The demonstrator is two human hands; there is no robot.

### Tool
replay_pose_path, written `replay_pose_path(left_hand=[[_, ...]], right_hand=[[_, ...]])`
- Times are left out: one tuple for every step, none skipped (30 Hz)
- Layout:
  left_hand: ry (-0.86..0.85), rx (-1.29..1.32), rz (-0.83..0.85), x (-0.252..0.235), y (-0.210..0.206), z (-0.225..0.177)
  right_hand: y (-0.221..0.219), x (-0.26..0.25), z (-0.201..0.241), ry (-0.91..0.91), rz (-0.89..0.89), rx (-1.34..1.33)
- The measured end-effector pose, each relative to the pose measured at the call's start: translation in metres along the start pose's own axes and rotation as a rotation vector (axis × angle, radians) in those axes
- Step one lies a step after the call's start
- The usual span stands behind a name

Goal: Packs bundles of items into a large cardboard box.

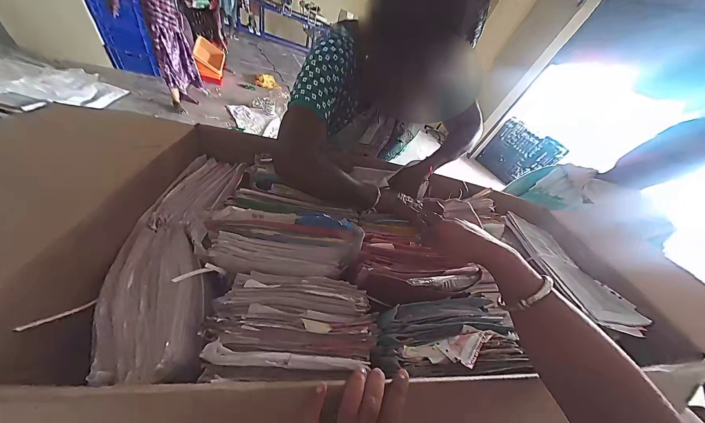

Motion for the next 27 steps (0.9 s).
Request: replay_pose_path(left_hand=[[0.009, 0.007, -0.007, 0.001, -0.001, 0.0], [0.015, 0.01, -0.01, 0.001, -0.001, 0.0], [0.018, 0.006, -0.008, 0.001, 0.0, 0.0], [0.018, 0.002, -0.008, 0.001, 0.0, 0.001], [0.018, 0.001, -0.01, 0.001, -0.001, 0.001], [0.018, 0.005, -0.015, 0.001, -0.001, 0.002], [0.018, 0.013, -0.02, 0.002, -0.002, 0.002], [0.017, 0.018, -0.022, 0.002, -0.002, 0.002], [0.016, 0.02, -0.023, 0.002, -0.002, 0.002], [0.013, 0.018, -0.022, 0.002, -0.002, 0.002], [0.01, 0.013, -0.023, 0.002, -0.001, 0.002], [0.007, 0.013, -0.025, 0.003, -0.001, 0.002], [0.005, 0.013, -0.03, 0.003, -0.002, 0.002], [0.004, 0.012, -0.034, 0.002, -0.002, 0.002], [0.004, 0.011, -0.036, 0.002, -0.002, 0.002], [0.005, 0.014, -0.037, 0.002, -0.002, 0.002], [0.007, 0.014, -0.036, 0.002, -0.002, 0.002], [0.009, 0.01, -0.038, 0.002, -0.002, 0.002], [0.011, 0.01, -0.041, 0.002, -0.001, 0.002], [0.013, 0.005, -0.044, 0.001, -0.001, 0.002], [0.013, 0.0, -0.05, 0.001, -0.001, 0.001], [0.014, -0.004, -0.052, 0.001, -0.002, 0.001], [0.012, -0.008, -0.049, 0.002, -0.002, 0.001], [0.011, -0.012, -0.046, 0.002, -0.001, 0.0], [0.013, -0.012, -0.042, 0.001, -0.001, 0.0], [0.015, -0.015, -0.043, 0.001, -0.001, -0.001], [0.016, -0.023, -0.045, 0.002, -0.001, -0.002]], right_hand=[[-0.004, 0.004, -0.002, 0.002, 0.014, 0.006], [-0.005, 0.01, -0.001, -0.004, 0.025, 0.002], [-0.004, 0.018, 0.002, -0.004, 0.028, -0.008], [-0.002, 0.025, 0.005, -0.001, 0.038, -0.02], [0.001, 0.035, 0.01, -0.002, 0.053, -0.036], [0.004, 0.046, 0.015, 0.005, 0.059, -0.063], [0.007, 0.058, 0.02, 0.025, 0.056, -0.09], [0.012, 0.072, 0.026, 0.028, 0.056, -0.099], [0.017, 0.086, 0.033, 0.03, 0.061, -0.097], [0.02, 0.1, 0.038, 0.043, 0.038, -0.103], [0.021, 0.116, 0.041, 0.072, -0.009, -0.116], [0.022, 0.132, 0.043, 0.113, -0.081, -0.118], [0.021, 0.148, 0.044, 0.152, -0.153, -0.122], [0.018, 0.162, 0.043, 0.159, -0.184, -0.134], [0.012, 0.175, 0.039, 0.145, -0.184, -0.167], [0.004, 0.187, 0.033, 0.127, -0.181, -0.2], [-0.005, 0.197, 0.025, 0.092, -0.169, -0.241], [-0.013, 0.205, 0.017, 0.045, -0.167, -0.277], [-0.021, 0.212, 0.009, -0.009, -0.184, -0.302], [-0.028, 0.217, 0.001, -0.063, -0.235, -0.311], [-0.033, 0.222, -0.005, -0.109, -0.3, -0.306], [-0.039, 0.226, -0.011, -0.14, -0.374, -0.295], [-0.045, 0.229, -0.015, -0.146, -0.466, -0.272], [-0.05, 0.232, -0.018, -0.134, -0.58, -0.24], [-0.056, 0.235, -0.022, -0.115, -0.7, -0.2], [-0.061, 0.239, -0.024, -0.104, -0.809, -0.173], [-0.065, 0.242, -0.025, -0.101, -0.915, -0.163]])
Point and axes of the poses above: each hand's wrist, its own x-axis away from the middle knuckle, its own y-axis out of the back of the hand, z = x × y, the point moved 6 cm from there along -x, towards the middle knuckle, and after that the axes turned 14 degrees about -z, right-handed, at the moved point
